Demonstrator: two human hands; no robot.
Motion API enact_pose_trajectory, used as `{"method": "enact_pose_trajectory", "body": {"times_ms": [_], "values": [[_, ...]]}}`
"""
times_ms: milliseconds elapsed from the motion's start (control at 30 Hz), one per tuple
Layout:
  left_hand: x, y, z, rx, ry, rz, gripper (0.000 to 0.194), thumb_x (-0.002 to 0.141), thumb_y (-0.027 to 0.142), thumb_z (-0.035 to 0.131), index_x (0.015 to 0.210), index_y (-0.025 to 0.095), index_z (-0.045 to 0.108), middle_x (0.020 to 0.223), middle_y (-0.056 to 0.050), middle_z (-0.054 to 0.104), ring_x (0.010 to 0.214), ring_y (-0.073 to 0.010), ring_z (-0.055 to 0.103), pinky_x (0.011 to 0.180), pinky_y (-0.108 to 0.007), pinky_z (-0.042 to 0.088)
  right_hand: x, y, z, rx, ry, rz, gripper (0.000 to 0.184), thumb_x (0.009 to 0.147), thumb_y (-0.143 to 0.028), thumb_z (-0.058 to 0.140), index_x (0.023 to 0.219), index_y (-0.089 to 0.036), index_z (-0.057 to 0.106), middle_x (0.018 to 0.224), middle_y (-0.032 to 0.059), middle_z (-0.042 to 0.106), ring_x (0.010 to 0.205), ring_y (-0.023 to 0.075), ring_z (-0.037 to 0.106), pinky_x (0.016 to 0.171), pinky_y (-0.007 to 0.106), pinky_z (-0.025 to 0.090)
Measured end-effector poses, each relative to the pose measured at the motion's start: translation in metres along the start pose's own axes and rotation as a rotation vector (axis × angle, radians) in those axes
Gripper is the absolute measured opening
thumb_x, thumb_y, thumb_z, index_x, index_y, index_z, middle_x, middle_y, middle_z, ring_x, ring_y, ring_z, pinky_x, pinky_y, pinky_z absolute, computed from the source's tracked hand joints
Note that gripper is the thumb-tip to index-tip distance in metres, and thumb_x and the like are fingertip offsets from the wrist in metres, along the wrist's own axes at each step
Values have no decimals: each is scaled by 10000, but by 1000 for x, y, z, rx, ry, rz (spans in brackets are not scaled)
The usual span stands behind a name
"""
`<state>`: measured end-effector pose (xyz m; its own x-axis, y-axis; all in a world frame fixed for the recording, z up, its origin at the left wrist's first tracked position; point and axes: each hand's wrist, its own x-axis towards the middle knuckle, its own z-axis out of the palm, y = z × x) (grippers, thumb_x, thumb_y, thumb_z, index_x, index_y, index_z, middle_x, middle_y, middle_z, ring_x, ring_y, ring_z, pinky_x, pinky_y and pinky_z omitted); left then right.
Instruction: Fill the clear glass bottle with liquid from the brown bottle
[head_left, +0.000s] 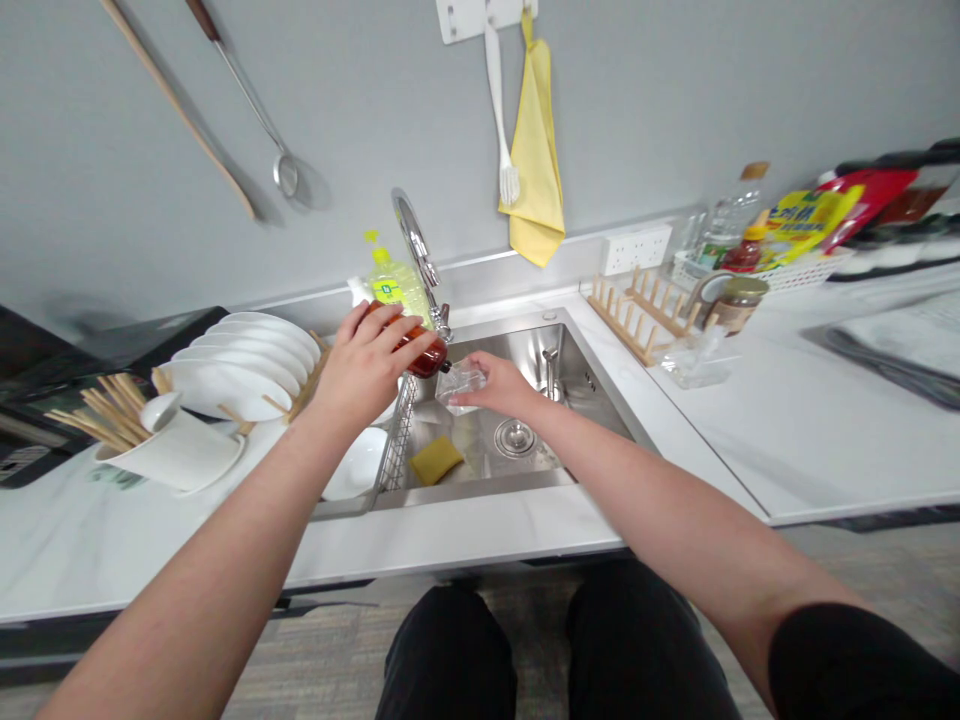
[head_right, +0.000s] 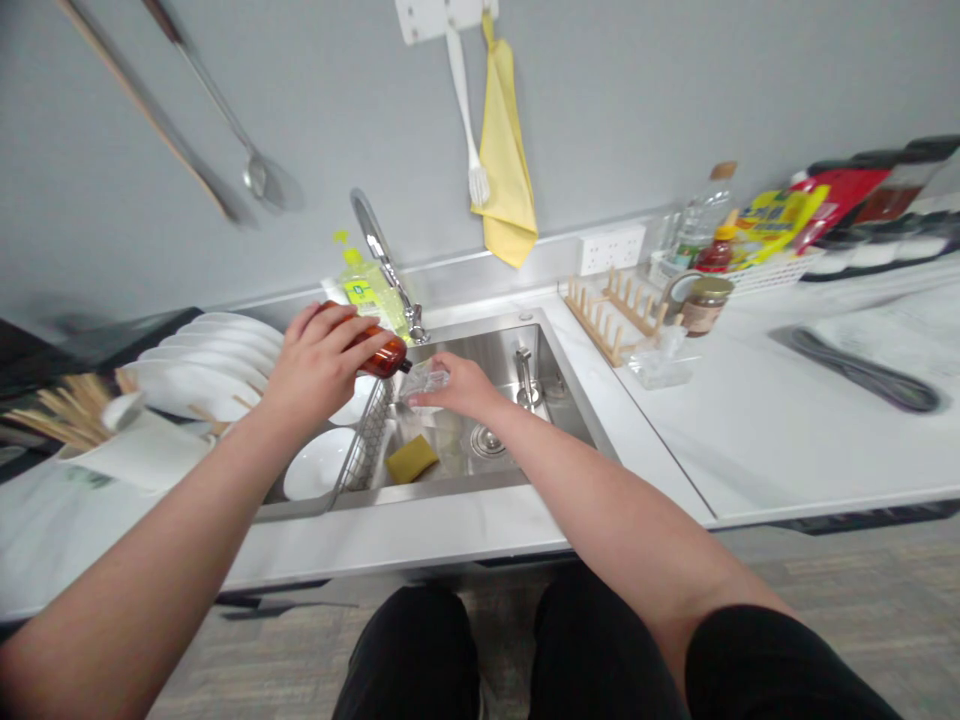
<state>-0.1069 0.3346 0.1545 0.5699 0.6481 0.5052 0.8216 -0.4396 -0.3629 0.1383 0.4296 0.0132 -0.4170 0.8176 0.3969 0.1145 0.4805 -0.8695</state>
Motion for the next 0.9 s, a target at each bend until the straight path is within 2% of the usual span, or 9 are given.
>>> {"method": "enact_pose_trajectory", "body": {"times_ms": [167, 433, 600, 733, 900], "values": [[6, -1, -6, 12, -24, 25, 754, 986, 4, 634, 1618, 410, 698, 1647, -60, 717, 1662, -375, 516, 1432, -738, 303, 0, -2, 0, 9, 13, -11, 621, 699, -518, 1092, 1168, -301, 749, 1165, 25, 843, 1115, 298, 810, 1027, 467, 637], [9, 3, -21, 97, -71, 87, 628, 1071, 12, 536, 1598, 325, 672, 1661, -66, 700, 1671, -342, 503, 1463, -662, 273, -3, -7, 2, 50, 20, -25, 623, 684, -509, 1097, 1154, -295, 749, 1140, 29, 838, 1115, 310, 803, 1004, 465, 634], [9, 4, -25, 57, -55, 98, 642, 1052, 4, 572, 1583, 347, 680, 1638, -44, 720, 1670, -335, 518, 1472, -657, 271, -3, -3, 5, 44, 21, -22, 639, 671, -504, 1102, 1176, -309, 763, 1187, 34, 838, 1118, 321, 797, 1028, 494, 622], [9, 8, -31, 82, -87, 92, 615, 1080, 12, 544, 1596, 324, 667, 1666, -26, 700, 1677, -307, 500, 1489, -616, 246, -2, 0, 7, 41, 24, -34, 655, 673, -523, 1102, 1190, -301, 767, 1193, 41, 837, 1076, 313, 801, 998, 490, 628], [8, 6, -28, 109, -61, 113, 595, 1074, 12, 557, 1575, 308, 679, 1641, -51, 716, 1664, -313, 516, 1478, -632, 263, -2, 2, 7, 38, 24, -48, 649, 684, -524, 1099, 1197, -299, 771, 1203, 39, 841, 1104, 308, 802, 1011, 476, 631]]}}
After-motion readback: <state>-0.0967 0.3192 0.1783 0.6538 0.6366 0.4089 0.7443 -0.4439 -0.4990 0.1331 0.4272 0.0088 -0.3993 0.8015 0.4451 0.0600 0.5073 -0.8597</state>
